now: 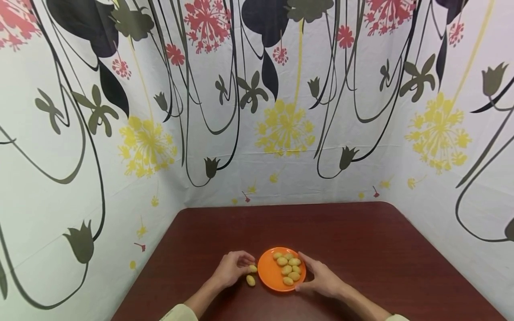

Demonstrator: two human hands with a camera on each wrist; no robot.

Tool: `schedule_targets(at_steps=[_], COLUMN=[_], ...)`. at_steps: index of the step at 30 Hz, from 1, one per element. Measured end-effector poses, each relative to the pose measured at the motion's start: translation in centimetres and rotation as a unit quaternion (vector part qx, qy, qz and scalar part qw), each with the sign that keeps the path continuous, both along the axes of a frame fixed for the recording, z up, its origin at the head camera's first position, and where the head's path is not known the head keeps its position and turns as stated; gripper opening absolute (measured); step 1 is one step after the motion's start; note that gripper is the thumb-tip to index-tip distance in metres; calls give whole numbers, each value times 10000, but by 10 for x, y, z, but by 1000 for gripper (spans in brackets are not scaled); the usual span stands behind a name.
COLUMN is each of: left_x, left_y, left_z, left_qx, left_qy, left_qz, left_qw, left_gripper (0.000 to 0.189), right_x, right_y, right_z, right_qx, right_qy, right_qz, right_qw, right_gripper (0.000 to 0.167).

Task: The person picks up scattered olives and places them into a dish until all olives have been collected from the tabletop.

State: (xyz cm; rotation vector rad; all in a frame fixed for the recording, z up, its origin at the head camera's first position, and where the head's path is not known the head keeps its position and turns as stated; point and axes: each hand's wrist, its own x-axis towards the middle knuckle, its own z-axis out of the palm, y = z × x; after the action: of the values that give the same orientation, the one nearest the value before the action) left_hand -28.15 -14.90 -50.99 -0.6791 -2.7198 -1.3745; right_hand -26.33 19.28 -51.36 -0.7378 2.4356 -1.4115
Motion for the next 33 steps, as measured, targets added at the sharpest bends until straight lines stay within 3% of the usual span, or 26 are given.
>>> schedule_targets(at_steps=[5,12,19,33], left_x=[-1,-4,-2,2], left_y=[-3,2,14,35], left_z=[4,12,15,12], left_qx=[19,151,355,548], left_qy=[141,-22,-206,-86], left_qz=[115,222,156,-54], left_qw=[9998,9996,9990,9984], left_gripper=[19,18,20,19], right_x=[1,1,0,-1], right_y=[0,0,0,-1], right_z=[2,1,1,0], right_qx=[20,24,8,88], right_qy=[-12,-36,-21,86], right_qz=[-15,-41,-4,8], right_qw=[10000,10000,10000,9999], right_gripper=[104,103,104,104])
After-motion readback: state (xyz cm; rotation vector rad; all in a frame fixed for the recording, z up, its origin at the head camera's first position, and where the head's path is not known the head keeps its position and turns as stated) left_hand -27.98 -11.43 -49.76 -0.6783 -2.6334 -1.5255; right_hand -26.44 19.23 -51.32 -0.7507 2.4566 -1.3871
